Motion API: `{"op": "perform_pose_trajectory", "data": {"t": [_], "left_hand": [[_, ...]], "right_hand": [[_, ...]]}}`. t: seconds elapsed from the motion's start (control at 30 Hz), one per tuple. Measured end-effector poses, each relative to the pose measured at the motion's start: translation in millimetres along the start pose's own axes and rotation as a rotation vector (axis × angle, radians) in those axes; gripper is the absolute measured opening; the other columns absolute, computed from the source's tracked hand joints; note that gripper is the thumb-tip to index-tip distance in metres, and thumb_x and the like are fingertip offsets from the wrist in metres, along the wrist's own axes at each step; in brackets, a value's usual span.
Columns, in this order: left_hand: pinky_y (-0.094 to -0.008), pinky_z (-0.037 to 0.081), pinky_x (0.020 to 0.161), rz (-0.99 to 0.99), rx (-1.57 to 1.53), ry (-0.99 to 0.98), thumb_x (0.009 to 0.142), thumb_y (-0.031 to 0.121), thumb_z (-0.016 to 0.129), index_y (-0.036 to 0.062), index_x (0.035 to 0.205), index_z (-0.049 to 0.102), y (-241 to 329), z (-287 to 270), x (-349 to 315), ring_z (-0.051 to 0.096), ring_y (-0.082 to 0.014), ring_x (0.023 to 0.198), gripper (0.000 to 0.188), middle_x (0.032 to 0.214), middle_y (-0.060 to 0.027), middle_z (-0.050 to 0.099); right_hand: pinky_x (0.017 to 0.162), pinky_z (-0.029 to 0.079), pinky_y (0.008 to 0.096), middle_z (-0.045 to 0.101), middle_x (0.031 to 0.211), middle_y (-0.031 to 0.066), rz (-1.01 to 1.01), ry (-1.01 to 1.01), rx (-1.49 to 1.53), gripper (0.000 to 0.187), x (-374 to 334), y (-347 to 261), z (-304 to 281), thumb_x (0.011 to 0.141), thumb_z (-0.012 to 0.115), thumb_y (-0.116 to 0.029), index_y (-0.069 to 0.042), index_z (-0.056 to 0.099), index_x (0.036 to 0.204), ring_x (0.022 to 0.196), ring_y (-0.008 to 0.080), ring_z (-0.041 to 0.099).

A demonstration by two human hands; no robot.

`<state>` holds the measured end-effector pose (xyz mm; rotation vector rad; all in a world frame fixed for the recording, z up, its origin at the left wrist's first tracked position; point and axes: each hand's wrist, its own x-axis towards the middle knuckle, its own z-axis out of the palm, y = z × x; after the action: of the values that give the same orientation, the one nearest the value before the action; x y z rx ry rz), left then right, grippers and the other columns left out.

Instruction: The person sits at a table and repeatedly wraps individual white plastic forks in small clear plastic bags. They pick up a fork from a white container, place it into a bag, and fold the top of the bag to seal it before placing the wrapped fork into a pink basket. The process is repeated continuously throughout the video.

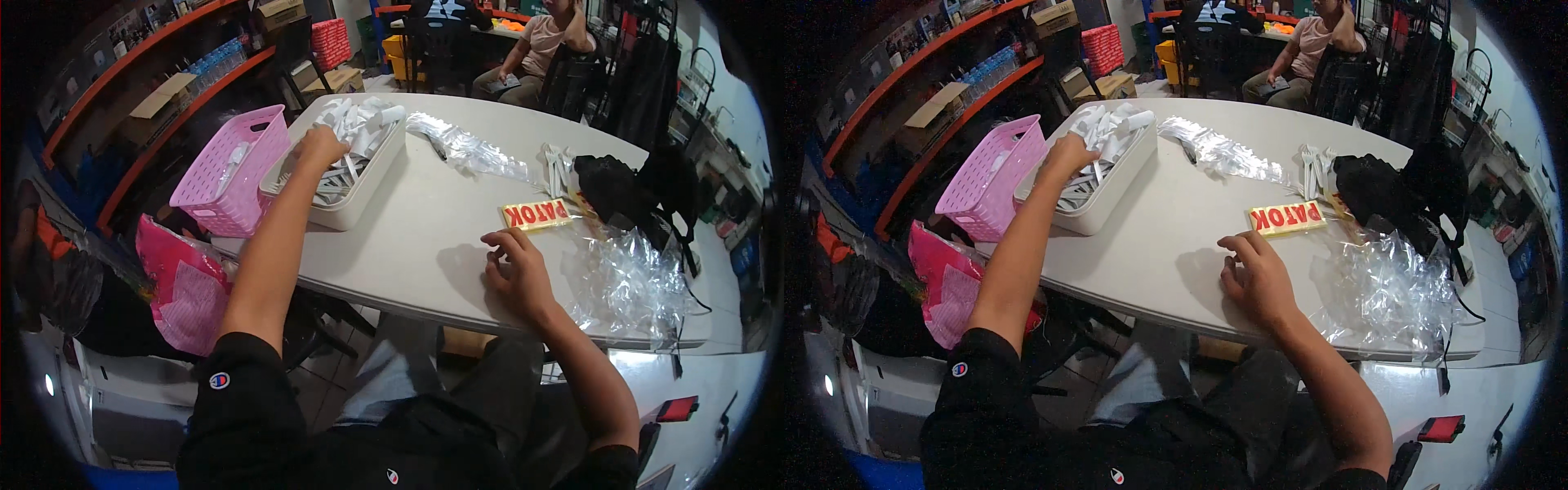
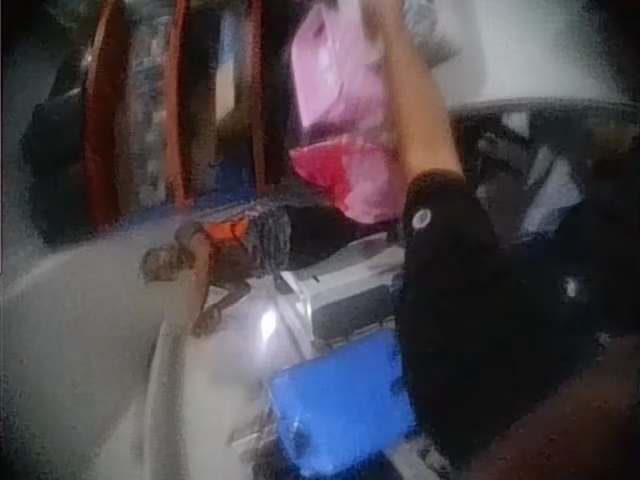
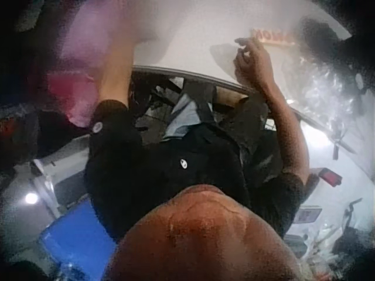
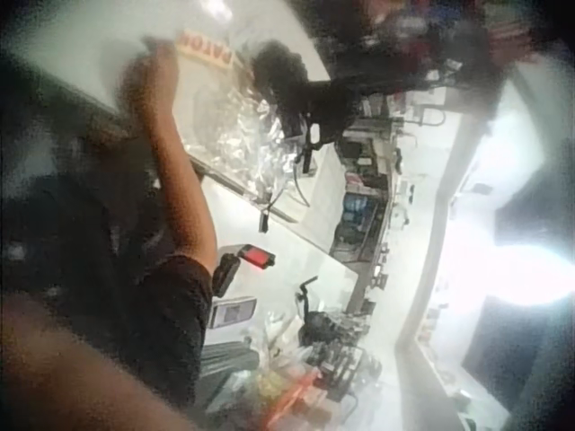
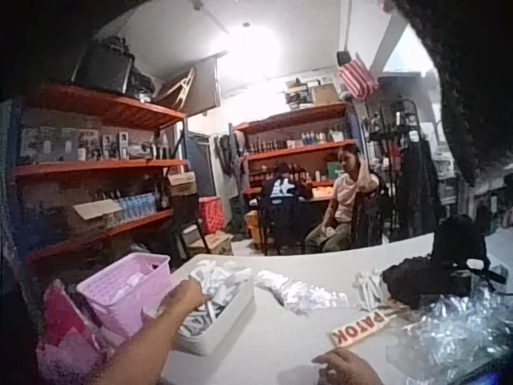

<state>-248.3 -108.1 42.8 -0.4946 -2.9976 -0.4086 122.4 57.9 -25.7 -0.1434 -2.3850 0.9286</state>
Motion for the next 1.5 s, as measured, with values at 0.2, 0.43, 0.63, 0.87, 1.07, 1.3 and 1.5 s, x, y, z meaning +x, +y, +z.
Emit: {"op": "perform_pose_trajectory", "data": {"t": [0.2,0.43,0.63,0.87,1.07,1.3,1.5], "left_hand": [[-0.0454,0.049,0.093,-0.019,-0.107,-0.006,0.066,0.017,0.073,0.002,0.111,0.066,-11,-10,0,0.061,-0.0369,0.111,0.048,0.119,-0.0224,0.062],[-0.0418,0.052,0.089,-0.036,-0.082,0.089,0.066,0.021,0.079,0.002,0.107,0.067,-22,-8,-5,0.064,-0.0345,0.106,0.046,0.111,-0.0211,0.066],[-0.0339,0.055,0.057,-0.061,-0.431,0.12,0.066,0.014,0.081,0.0034,0.093,0.068,-40,-23,7,0.068,-0.0217,0.069,0.032,0.084,-0.0124,0.07],[-0.0312,0.05,0.066,0.431,-0.636,0.697,0.075,0.009,0.074,0.0052,0.095,0.068,-9,-85,-25,0.064,-0.0183,0.07,0.021,0.079,-0.0079,0.067],[-0.0276,0.053,0.071,0.926,-0.71,0.647,0.083,0.001,0.067,0.0052,0.105,0.065,113,-94,-129,0.065,-0.0149,0.081,0.022,0.096,-0.0081,0.067],[-0.0263,0.051,0.069,0.772,-0.954,-0.157,0.08,0.009,0.069,-0.0022,0.097,0.064,203,38,-171,0.064,-0.0123,0.075,0.021,0.084,-0.0075,0.068],[-0.0308,0.054,0.079,0.568,-1.343,-0.803,0.087,0.015,0.069,-0.0006,0.111,0.062,213,50,-157,0.064,-0.014,0.087,0.029,0.101,-0.0068,0.066]], "right_hand": [[0.079,0.051,0.0385,0.058,0.099,0.0131,0.022,-0.05,-0.011,0.027,-1,-1,0,0.077,0.064,0.0,-0.005,0.06,0.104,0.09,0.0308,0.061],[0.078,0.051,0.0397,0.057,0.1,0.0137,0.018,-0.056,-0.028,0.028,-2,-1,-1,0.076,0.064,-0.001,-0.005,0.059,0.103,0.088,0.0312,0.061],[0.079,0.051,0.0387,0.057,0.101,0.0133,0.011,-0.077,-0.056,0.028,-1,-1,-1,0.077,0.064,-0.002,-0.006,0.059,0.105,0.088,0.0306,0.062],[0.079,0.051,0.0367,0.057,0.104,0.0137,0.048,0.022,0.015,0.038,0,0,0,0.08,0.063,-0.004,-0.006,0.054,0.116,0.088,0.0271,0.062],[0.087,0.048,0.0363,0.057,0.116,0.0168,-0.024,0.26,0.243,0.051,3,7,-4,0.088,0.061,-0.015,-0.006,0.041,0.134,0.098,0.0243,0.059],[0.07,0.05,0.0301,0.059,0.099,0.0111,0.231,0.219,0.68,0.049,11,31,9,0.096,0.054,-0.026,-0.003,0.034,0.134,0.076,0.0163,0.062],[0.043,0.037,0.0238,0.056,0.074,0.0029,0.511,0.219,0.976,0.03,11,29,-8,0.102,0.044,-0.028,-0.008,0.04,0.125,0.05,0.0089,0.049]]}}
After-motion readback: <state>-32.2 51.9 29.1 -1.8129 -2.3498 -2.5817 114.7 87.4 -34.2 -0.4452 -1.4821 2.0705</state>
